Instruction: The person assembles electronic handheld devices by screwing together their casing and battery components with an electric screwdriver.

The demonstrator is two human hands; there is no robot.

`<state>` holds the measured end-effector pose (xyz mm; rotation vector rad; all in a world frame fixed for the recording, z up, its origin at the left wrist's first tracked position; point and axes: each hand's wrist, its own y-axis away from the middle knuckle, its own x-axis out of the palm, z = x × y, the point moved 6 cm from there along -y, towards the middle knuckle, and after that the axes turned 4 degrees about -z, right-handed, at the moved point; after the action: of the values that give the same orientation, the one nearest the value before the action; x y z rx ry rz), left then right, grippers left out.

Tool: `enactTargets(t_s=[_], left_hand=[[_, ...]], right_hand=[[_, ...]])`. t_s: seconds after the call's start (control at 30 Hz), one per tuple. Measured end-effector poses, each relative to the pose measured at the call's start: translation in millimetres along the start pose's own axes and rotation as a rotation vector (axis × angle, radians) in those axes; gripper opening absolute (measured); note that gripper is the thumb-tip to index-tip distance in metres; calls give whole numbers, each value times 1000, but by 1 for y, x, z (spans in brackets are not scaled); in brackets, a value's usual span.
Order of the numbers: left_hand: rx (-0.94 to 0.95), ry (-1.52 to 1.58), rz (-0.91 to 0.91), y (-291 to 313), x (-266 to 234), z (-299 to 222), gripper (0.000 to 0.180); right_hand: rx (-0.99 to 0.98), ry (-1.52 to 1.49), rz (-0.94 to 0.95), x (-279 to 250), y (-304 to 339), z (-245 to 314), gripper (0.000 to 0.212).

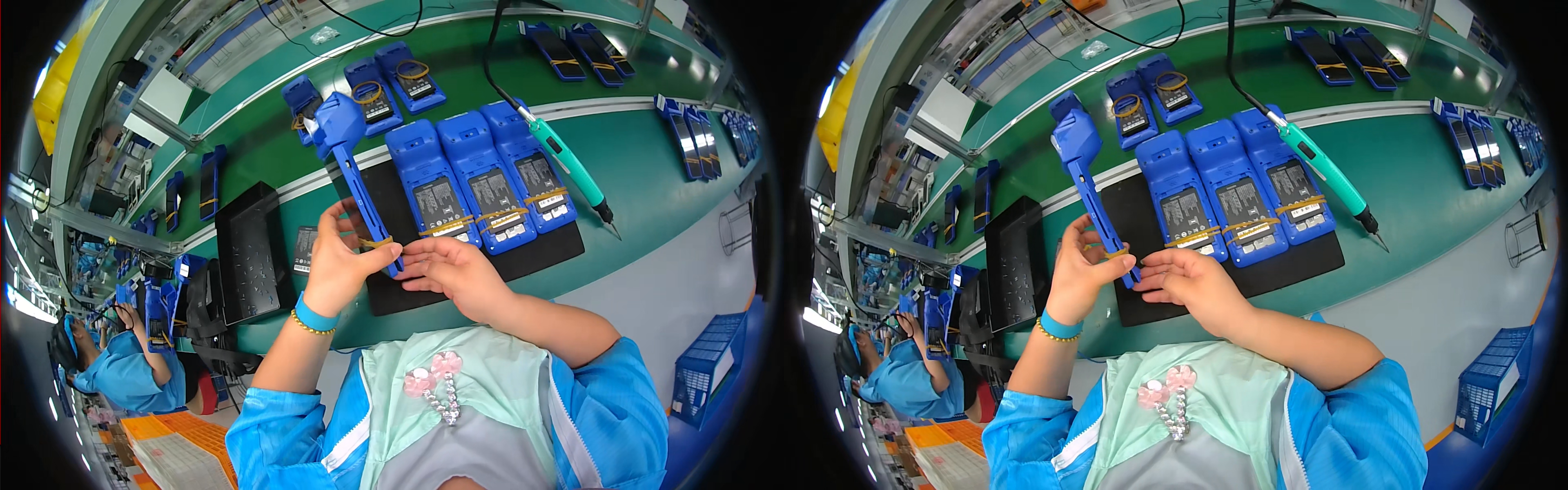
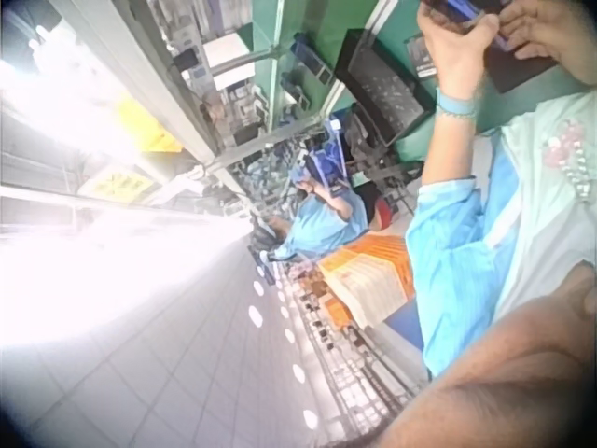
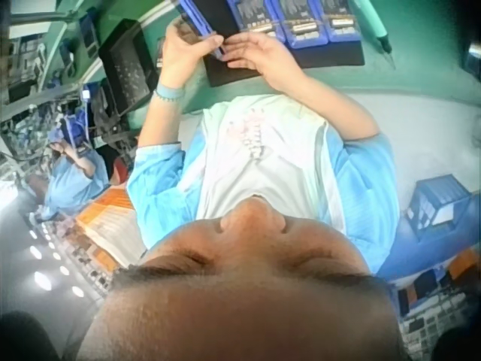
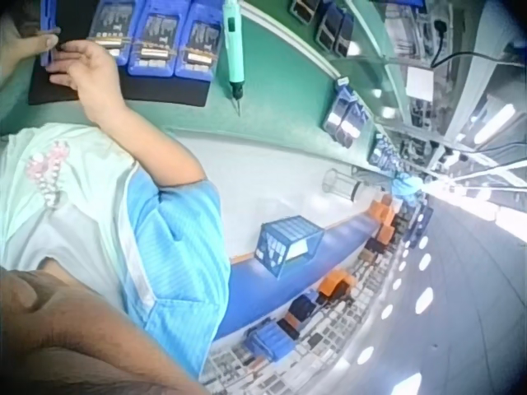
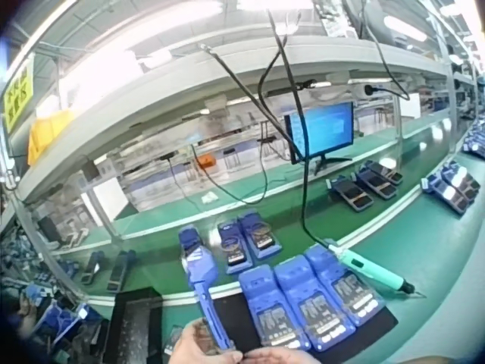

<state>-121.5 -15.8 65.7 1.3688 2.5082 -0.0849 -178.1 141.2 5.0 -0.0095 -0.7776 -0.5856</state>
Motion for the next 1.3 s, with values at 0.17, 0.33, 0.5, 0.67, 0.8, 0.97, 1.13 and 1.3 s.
enactTargets(t_s=[0.17, 0.33, 0.5, 0.67, 0.8, 0.97, 1.13, 1.3], left_hand=[[-182, 716, 302, 8, 6, 36, 63], [-150, 1212, 571, 20, 22, 54, 93], [-230, 1441, 657, 25, 25, 55, 87], [-268, 1546, 660, 30, 25, 60, 80], [-219, 1637, 644, 24, 21, 56, 80], [-221, 1498, 511, 24, 15, 77, 65], [-301, 1552, 443, 21, 21, 84, 58], [-165, 1424, 431, 24, 13, 85, 59]], right_hand=[[101, 221, -44, -9, 2, 0, 38], [145, 218, -36, -6, 9, 2, 26], [-117, 328, -147, -10, 9, 26, 20], [-365, 448, -136, 12, -2, 64, 22], [-477, 628, 17, 82, -25, 86, 24], [-433, 1075, 459, 223, -85, 53, 19], [-668, 1738, 608, 266, -149, -43, 22], [-731, 1722, 641, 272, -141, -68, 29]])
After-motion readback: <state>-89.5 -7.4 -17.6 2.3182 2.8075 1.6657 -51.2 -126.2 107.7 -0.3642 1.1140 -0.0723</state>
